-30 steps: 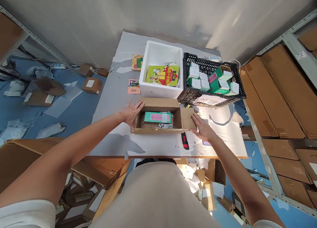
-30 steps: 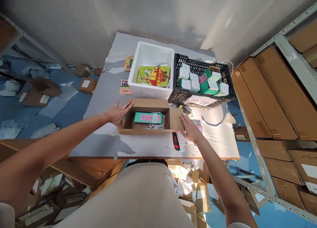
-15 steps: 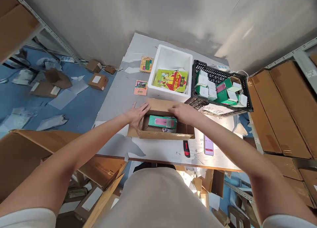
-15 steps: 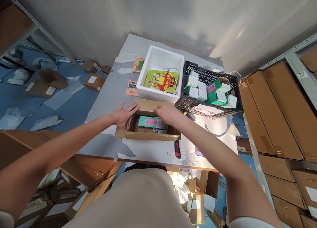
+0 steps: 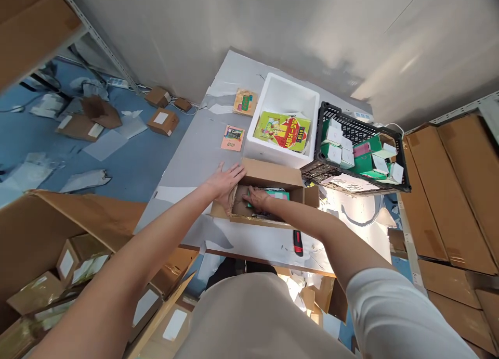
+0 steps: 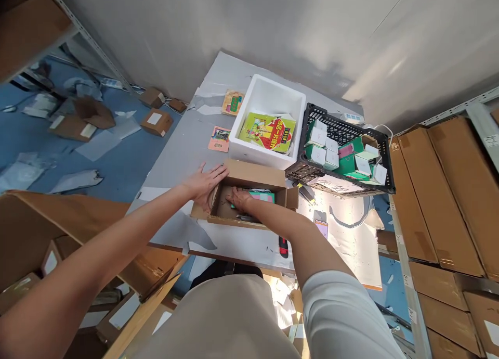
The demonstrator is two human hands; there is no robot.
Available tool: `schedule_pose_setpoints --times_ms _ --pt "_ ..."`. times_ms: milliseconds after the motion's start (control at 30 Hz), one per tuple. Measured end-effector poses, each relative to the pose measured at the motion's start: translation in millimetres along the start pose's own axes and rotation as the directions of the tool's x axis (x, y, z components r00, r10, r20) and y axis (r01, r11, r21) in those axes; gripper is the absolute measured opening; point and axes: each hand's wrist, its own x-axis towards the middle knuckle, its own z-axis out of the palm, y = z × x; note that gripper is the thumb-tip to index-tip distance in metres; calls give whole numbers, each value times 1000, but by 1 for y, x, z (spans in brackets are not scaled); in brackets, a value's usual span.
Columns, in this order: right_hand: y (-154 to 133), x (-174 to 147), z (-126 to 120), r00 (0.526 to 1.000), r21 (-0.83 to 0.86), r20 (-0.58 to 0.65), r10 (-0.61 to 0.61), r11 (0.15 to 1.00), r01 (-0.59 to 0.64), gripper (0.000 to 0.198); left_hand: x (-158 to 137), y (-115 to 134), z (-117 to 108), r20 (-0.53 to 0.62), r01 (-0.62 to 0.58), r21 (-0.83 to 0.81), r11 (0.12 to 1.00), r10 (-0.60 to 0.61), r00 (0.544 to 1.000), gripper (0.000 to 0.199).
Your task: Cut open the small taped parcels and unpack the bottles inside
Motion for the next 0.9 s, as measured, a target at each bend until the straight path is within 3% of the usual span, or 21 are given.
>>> schedule_pose_setpoints --times_ms 100,167,200,233,300,367,400,467,500,567,667,733,800,900 --pt "13 -18 -6 997 58 -72 -15 998 20 58 0 0 -1 13 -4 3 1000 4 1000 126" --pt "26 -42 -16 967 152 -251 -37 985 77 52 1 0 -2 20 -5 5 1000 5 1000 129" --pt "32 -59 -24 924 215 -381 -28 969 118 49 2 -1 -2 19 -6 6 1000 6 1000 130" --pt "37 -79 -32 855 275 -519 8 948 159 45 3 -1 -4 22 -5 10 1000 5 1000 131" --pt "43 -128 -51 642 340 -755 138 918 203 41 9 -1 -8 34 1 33 999 -2 999 131" --pt "40 -184 -69 405 340 -884 235 917 209 42 16 0 -13 51 13 70 997 -17 999 131" --pt "34 -212 -75 309 335 -914 264 920 203 44 20 1 -16 60 22 89 996 -27 998 130" --pt "17 -264 -80 177 319 -941 289 931 177 47 26 4 -21 66 46 119 992 -54 996 128" --pt "5 -285 -77 144 322 -942 302 934 152 49 27 5 -23 63 61 133 989 -70 996 126" --pt "-19 -313 -60 135 357 -930 342 929 103 48 25 9 -24 45 101 155 983 -109 993 122" --pt "-52 -316 -9 224 464 -870 440 883 71 43 9 15 -25 -7 168 139 976 -169 986 115" --pt "-67 -297 32 290 544 -816 501 834 89 39 -9 23 -24 -97 206 71 976 -199 975 102" --pt "-75 -270 69 347 615 -764 544 777 136 39 -33 36 -22 -265 204 -26 979 -204 943 82" --pt "-78 -231 104 442 667 -710 548 724 174 39 -75 72 -7 -521 52 -127 991 -111 846 55"
